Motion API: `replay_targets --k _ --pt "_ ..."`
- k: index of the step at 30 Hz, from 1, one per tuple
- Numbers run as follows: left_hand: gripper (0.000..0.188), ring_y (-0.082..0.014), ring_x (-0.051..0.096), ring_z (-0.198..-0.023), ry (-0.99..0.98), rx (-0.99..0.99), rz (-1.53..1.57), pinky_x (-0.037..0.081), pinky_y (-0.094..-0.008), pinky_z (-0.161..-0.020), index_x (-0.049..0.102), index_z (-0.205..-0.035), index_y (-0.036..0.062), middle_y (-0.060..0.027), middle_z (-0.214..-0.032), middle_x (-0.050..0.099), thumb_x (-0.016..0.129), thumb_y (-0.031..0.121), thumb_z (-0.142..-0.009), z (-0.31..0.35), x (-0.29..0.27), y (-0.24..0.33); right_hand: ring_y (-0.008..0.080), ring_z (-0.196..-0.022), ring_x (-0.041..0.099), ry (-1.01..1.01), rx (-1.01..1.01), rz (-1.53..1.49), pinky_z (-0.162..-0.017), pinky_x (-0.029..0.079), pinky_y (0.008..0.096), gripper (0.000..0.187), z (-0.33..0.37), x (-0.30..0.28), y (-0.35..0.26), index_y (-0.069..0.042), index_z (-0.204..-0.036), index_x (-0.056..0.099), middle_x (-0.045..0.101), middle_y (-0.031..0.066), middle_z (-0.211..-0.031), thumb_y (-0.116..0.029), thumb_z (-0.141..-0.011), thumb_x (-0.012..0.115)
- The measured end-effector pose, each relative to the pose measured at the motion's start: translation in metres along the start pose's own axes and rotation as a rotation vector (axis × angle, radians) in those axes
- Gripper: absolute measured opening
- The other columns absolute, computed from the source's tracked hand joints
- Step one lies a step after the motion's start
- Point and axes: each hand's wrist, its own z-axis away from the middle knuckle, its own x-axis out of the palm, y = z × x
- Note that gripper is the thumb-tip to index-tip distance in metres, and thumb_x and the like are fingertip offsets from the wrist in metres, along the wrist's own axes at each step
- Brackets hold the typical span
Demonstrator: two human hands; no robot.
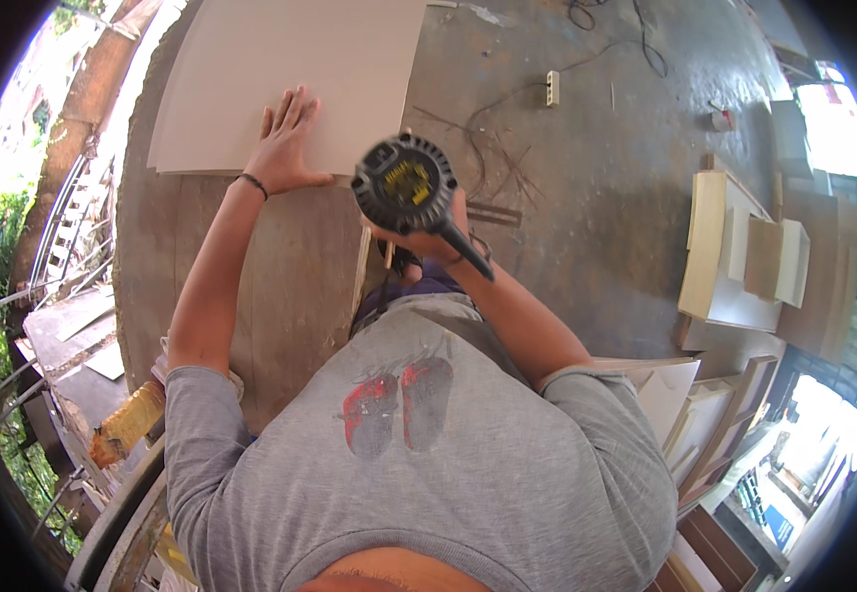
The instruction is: The person uses a power sander to smooth the edges and surface of a rectangular wooden board, then moves the board to a stack with others.
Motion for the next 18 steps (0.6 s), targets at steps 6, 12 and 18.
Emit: replay_targets --k 6,12,18 --pt "0.089 -0.0353 0.007 -0.146 0.093 -0.145 0.329 0.003 -0.0697 -0.107 0.037 -0.144 0.0082 -0.0161 -0.157 0.016 0.070 0.050 -0.072 -0.019 0.002 0.078 0.0173 -0.094 0.063 0.222 0.203 -0.495 -0.086 0.050 0.0352 0.030 0.002 -0.058 -0.040 -0.011 -0.105 0.065 0.066 0.0014 -0.100 -0.025 -0.080 0.074" --pt "0.081 -0.0393 0.007 -0.145 0.226 -0.128 0.158 0.003 -0.0720 -0.105 0.040 -0.141 0.0079 -0.0163 -0.155 0.019 0.067 0.039 -0.071 -0.018 0.043 0.109 0.0174 -0.101 0.056 0.130 0.214 -0.255 -0.089 0.047 0.0319 0.062 0.010 -0.085 -0.013 -0.005 -0.123 0.053 0.057 0.0063 -0.112 -0.010 -0.068 0.082" --pt "0.066 -0.0340 0.012 -0.145 0.254 -0.043 0.489 0.007 -0.0636 -0.111 0.047 -0.136 0.0070 -0.0152 -0.153 0.026 0.061 0.037 -0.079 -0.004 0.037 0.079 0.0142 -0.093 0.059 0.071 0.248 -0.256 -0.085 0.048 0.0301 0.043 0.001 -0.062 0.009 -0.006 -0.113 0.060 0.062 0.0030 -0.101 -0.014 -0.075 0.078"
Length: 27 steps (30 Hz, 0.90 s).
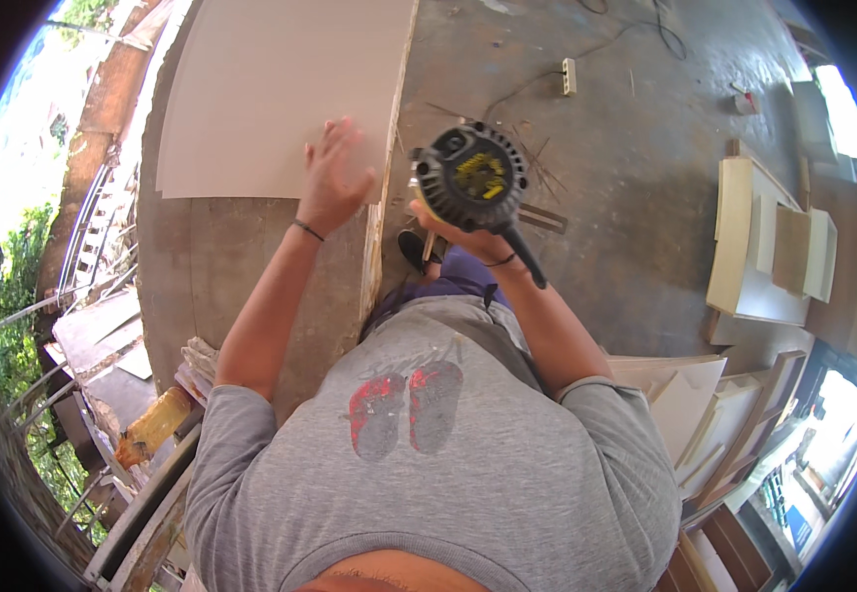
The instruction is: The person uses a power sander to smooth the edges and surface of a rectangular wooden board, then moves the board to a stack with others.
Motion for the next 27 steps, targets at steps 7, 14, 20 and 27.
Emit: replay_targets --k 7,14,20,27 --pt "0.067 -0.0310 0.014 -0.145 0.178 -0.324 -0.368 0.009 -0.0568 -0.114 0.037 -0.143 0.0074 -0.0135 -0.155 0.024 0.043 0.051 -0.092 -0.043 -0.022 -0.043 0.0148 -0.077 0.068 0.006 -0.095 -0.036 -0.071 0.054 0.0276 0.037 -0.032 0.057 0.008 -0.012 -0.094 0.071 0.071 0.0012 -0.086 -0.028 -0.063 0.085" --pt "0.071 -0.0288 0.012 -0.146 0.162 -0.382 -0.441 0.006 -0.0557 -0.115 0.030 -0.147 0.0096 -0.0115 -0.156 0.020 0.037 0.055 -0.093 -0.045 -0.017 -0.039 0.0126 -0.077 0.068 -0.080 -0.010 -0.034 -0.070 0.054 0.0277 0.036 -0.035 0.069 0.009 -0.013 -0.092 0.071 0.072 -0.0007 -0.086 -0.030 -0.063 0.084" --pt "0.071 -0.0281 0.014 -0.146 0.186 -0.354 -0.498 0.007 -0.0545 -0.115 0.031 -0.147 0.0094 -0.0110 -0.156 0.021 0.036 0.056 -0.093 -0.044 -0.014 -0.039 0.0131 -0.076 0.068 -0.066 -0.002 0.056 -0.068 0.053 0.0288 0.030 -0.054 0.064 -0.002 -0.014 -0.090 0.071 0.072 -0.0015 -0.085 -0.029 -0.066 0.080" --pt "0.070 -0.0290 0.015 -0.145 0.176 -0.343 -0.502 0.008 -0.0562 -0.114 0.032 -0.146 0.0080 -0.0111 -0.156 0.022 0.037 0.054 -0.093 -0.043 -0.016 -0.039 0.0191 -0.079 0.069 -0.030 -0.009 0.122 -0.070 0.054 0.0335 0.028 -0.096 0.048 -0.001 -0.016 -0.089 0.071 0.071 0.0017 -0.087 -0.030 -0.066 0.078"
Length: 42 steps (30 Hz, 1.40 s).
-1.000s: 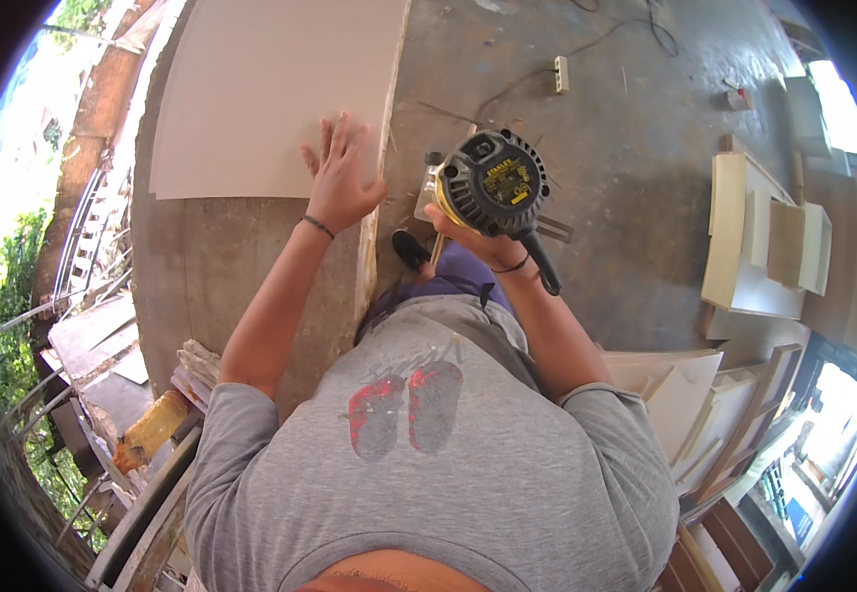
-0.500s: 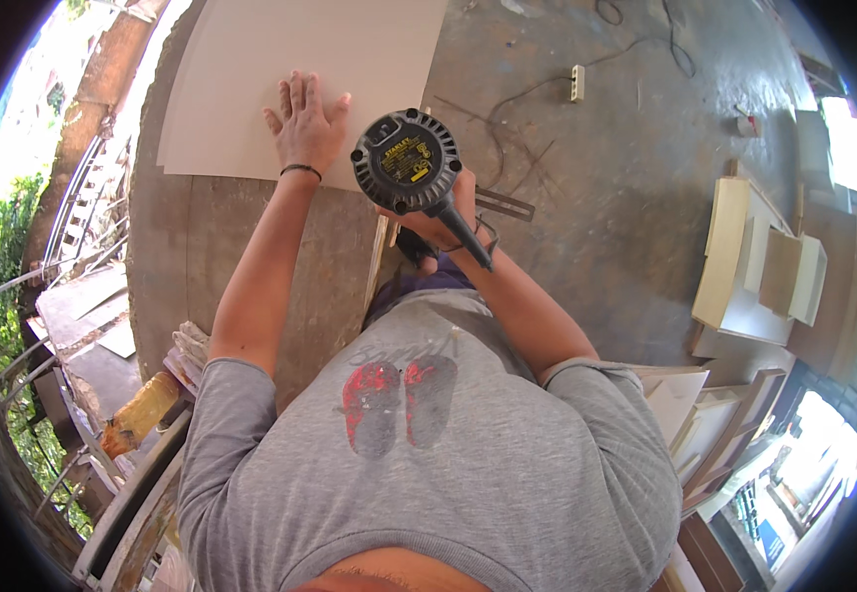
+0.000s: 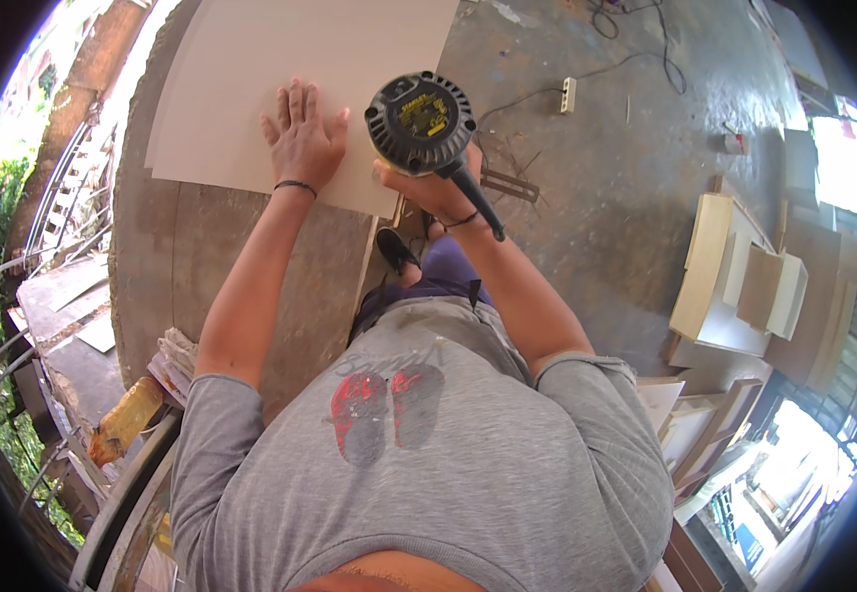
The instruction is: The person uses a power sander to smooth the edges and surface of a rectangular wooden board, then moves the board to a stack with others.
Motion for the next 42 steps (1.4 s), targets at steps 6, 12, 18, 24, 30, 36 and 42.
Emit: replay_targets --k 6,12,18,24,30,36,42 --pt "0.070 -0.0283 0.014 -0.145 -0.031 0.003 -0.025 0.008 -0.0559 -0.114 0.032 -0.146 0.0082 -0.0103 -0.156 0.022 0.038 0.054 -0.093 0.001 -0.002 -0.001 0.0190 -0.081 0.069 0.082 -0.014 -0.126 -0.074 0.055 0.0326 0.033 -0.033 -0.008 0.008 -0.014 -0.095 0.071 0.072 0.0042 -0.088 -0.028 -0.066 0.079" --pt "0.069 -0.0283 0.013 -0.146 -0.053 0.021 -0.063 0.008 -0.0555 -0.114 0.031 -0.145 0.0079 -0.0104 -0.156 0.022 0.040 0.052 -0.093 0.003 -0.005 -0.002 0.0174 -0.080 0.069 0.097 0.023 -0.122 -0.073 0.055 0.0320 0.036 -0.062 -0.015 0.019 -0.013 -0.097 0.071 0.072 0.0044 -0.089 -0.030 -0.066 0.079" --pt "0.067 -0.0288 0.013 -0.145 -0.071 0.033 -0.051 0.008 -0.0553 -0.114 0.033 -0.145 0.0070 -0.0113 -0.155 0.022 0.042 0.049 -0.093 0.005 -0.012 -0.001 0.0143 -0.082 0.066 0.101 0.006 -0.155 -0.076 0.055 0.0308 0.041 -0.089 -0.020 0.035 -0.006 -0.097 0.067 0.070 0.0046 -0.091 -0.024 -0.065 0.083" --pt "0.067 -0.0291 0.013 -0.146 -0.094 0.026 -0.051 0.008 -0.0547 -0.115 0.032 -0.145 0.0068 -0.0119 -0.156 0.021 0.042 0.049 -0.094 0.006 -0.015 -0.001 0.0157 -0.083 0.067 0.131 -0.004 -0.158 -0.077 0.054 0.0317 0.043 -0.123 -0.023 0.061 -0.005 -0.097 0.066 0.070 0.0057 -0.092 -0.026 -0.064 0.084" --pt "0.067 -0.0296 0.013 -0.146 -0.110 0.033 -0.047 0.008 -0.0541 -0.115 0.033 -0.145 0.0065 -0.0120 -0.156 0.022 0.042 0.049 -0.094 0.007 -0.017 -0.002 0.0183 -0.085 0.067 0.195 -0.014 -0.130 -0.078 0.054 0.0331 0.046 -0.160 -0.028 0.081 -0.005 -0.098 0.066 0.070 0.0068 -0.092 -0.029 -0.063 0.084" --pt "0.067 -0.0301 0.013 -0.145 -0.118 0.043 -0.042 0.006 -0.0533 -0.115 0.032 -0.145 0.0053 -0.0119 -0.156 0.021 0.042 0.048 -0.095 0.008 -0.020 -0.003 0.0202 -0.087 0.068 0.215 -0.045 -0.112 -0.078 0.054 0.0339 0.051 -0.199 -0.034 0.106 -0.004 -0.101 0.065 0.070 0.0090 -0.095 -0.031 -0.062 0.084" --pt "0.067 -0.0302 0.013 -0.146 -0.121 0.058 -0.026 0.006 -0.0526 -0.115 0.032 -0.145 0.0032 -0.0121 -0.156 0.020 0.045 0.045 -0.094 0.009 -0.021 -0.004 0.0209 -0.088 0.068 0.234 -0.037 -0.099 -0.078 0.054 0.0337 0.053 -0.235 -0.043 0.128 -0.003 -0.100 0.066 0.071 0.0098 -0.095 -0.034 -0.061 0.084"
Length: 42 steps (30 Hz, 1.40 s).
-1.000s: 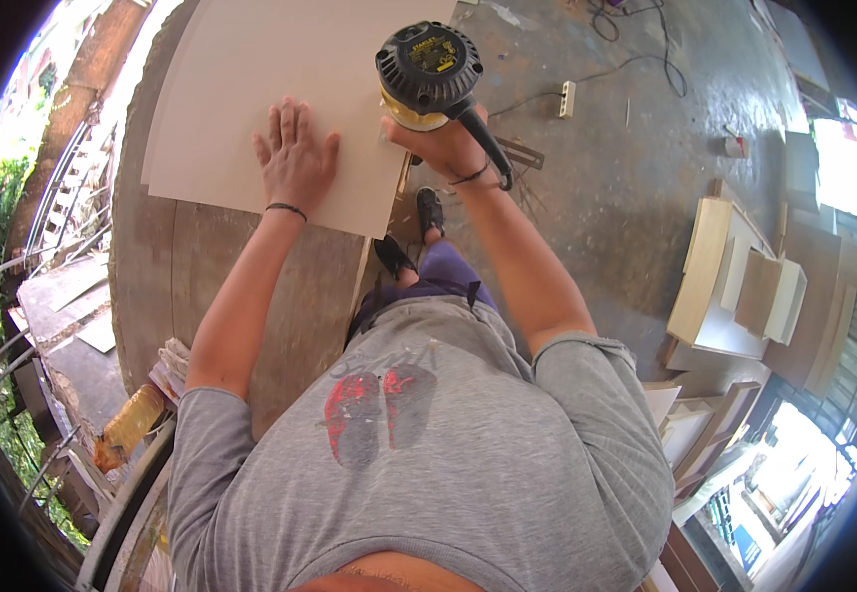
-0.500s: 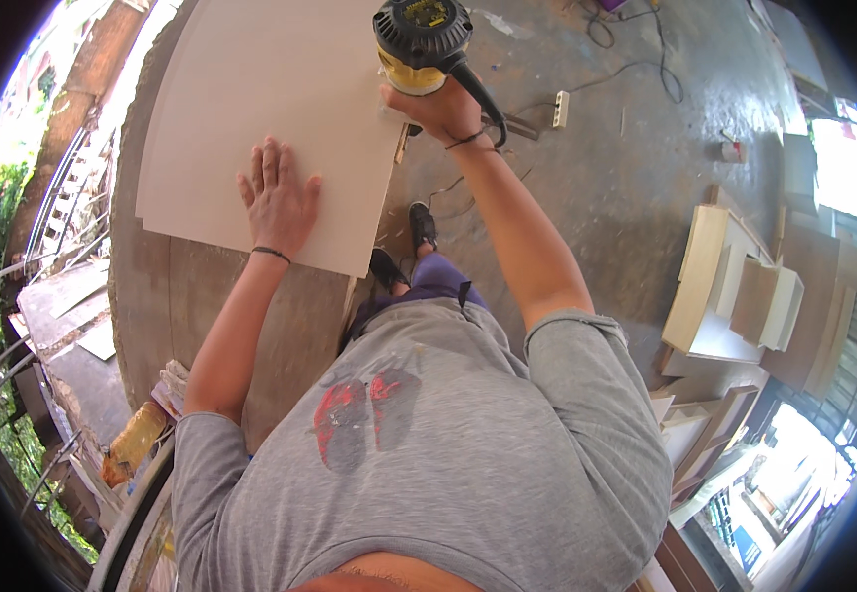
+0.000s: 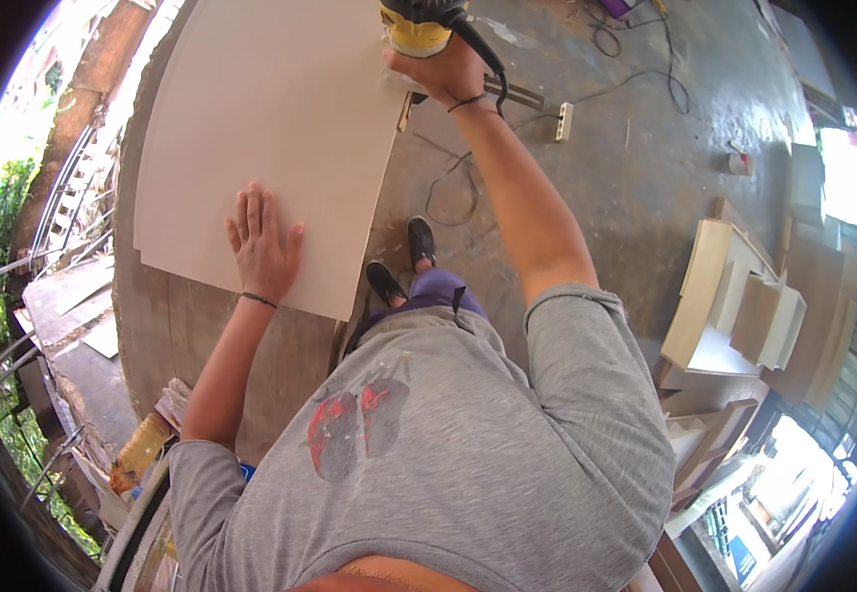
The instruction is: The person uses a power sander to smooth the edges and surface of a rectangular wooden board, then moves the board to a stack with others.
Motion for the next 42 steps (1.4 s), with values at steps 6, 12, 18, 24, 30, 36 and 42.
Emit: replay_targets --k 6,12,18,24,30,36,42 --pt "0.067 -0.0308 0.012 -0.146 -0.017 0.001 0.009 0.004 -0.0522 -0.115 0.032 -0.144 0.0015 -0.0131 -0.156 0.020 0.045 0.044 -0.094 0.002 -0.004 -0.001 0.0209 -0.087 0.069 0.003 -0.005 0.010 -0.079 0.054 0.0331 0.053 -0.034 -0.001 0.008 -0.002 -0.097 0.068 0.071 0.0099 -0.094 -0.037 -0.060 0.084" --pt "0.068 -0.0313 0.012 -0.146 -0.025 0.009 0.021 0.002 -0.0518 -0.115 0.033 -0.143 0.0005 -0.0143 -0.156 0.020 0.046 0.045 -0.094 0.002 -0.005 -0.002 0.0202 -0.089 0.068 -0.033 0.076 -0.014 -0.080 0.054 0.0330 0.055 -0.062 -0.002 0.028 -0.003 -0.099 0.067 0.071 0.0094 -0.095 -0.039 -0.060 0.084" --pt "0.069 -0.0317 0.012 -0.146 -0.024 0.016 0.015 0.002 -0.0511 -0.115 0.031 -0.145 0.0015 -0.0151 -0.156 0.020 0.046 0.045 -0.094 0.005 -0.004 -0.005 0.0296 -0.098 0.064 0.019 -0.020 -0.065 -0.083 0.052 0.0404 0.069 -0.091 0.010 0.067 -0.006 -0.117 0.056 0.066 0.0150 -0.106 -0.033 -0.060 0.083" --pt "0.069 -0.0317 0.013 -0.146 -0.015 0.017 0.026 0.002 -0.0510 -0.115 0.029 -0.146 0.0034 -0.0152 -0.156 0.020 0.046 0.045 -0.094 0.006 -0.006 -0.005 0.0285 -0.095 0.065 0.034 -0.041 -0.061 -0.079 0.052 0.0404 0.061 -0.110 0.008 0.070 -0.006 -0.111 0.060 0.068 0.0145 -0.102 -0.031 -0.060 0.083" --pt "0.069 -0.0324 0.014 -0.145 -0.018 0.017 0.019 0.003 -0.0518 -0.115 0.028 -0.147 0.0038 -0.0154 -0.156 0.021 0.046 0.044 -0.094 0.007 -0.005 -0.006 0.0196 -0.090 0.068 -0.027 0.041 -0.016 -0.081 0.053 0.0327 0.057 -0.119 -0.004 0.056 -0.004 -0.101 0.066 0.071 0.0091 -0.096 -0.040 -0.060 0.084" --pt "0.069 -0.0336 0.016 -0.145 0.006 0.021 0.011 0.006 -0.0527 -0.114 0.029 -0.147 0.0038 -0.0159 -0.155 0.022 0.047 0.044 -0.093 0.009 -0.007 -0.007 0.0184 -0.094 0.065 0.020 -0.032 -0.066 -0.083 0.052 0.0331 0.057 -0.135 0.011 0.088 -0.004 -0.105 0.064 0.069 0.0081 -0.101 -0.033 -0.061 0.086" --pt "0.072 -0.0334 0.017 -0.145 0.084 0.020 0.060 0.003 -0.0595 -0.112 0.039 -0.140 0.0022 -0.0161 -0.154 0.025 0.056 0.048 -0.087 -0.008 0.005 0.021 0.0131 -0.082 0.066 0.136 0.002 -0.240 -0.073 0.054 0.0288 0.051 -0.135 -0.022 0.091 -0.004 -0.102 0.066 0.070 0.0057 -0.093 -0.030 -0.063 0.085"
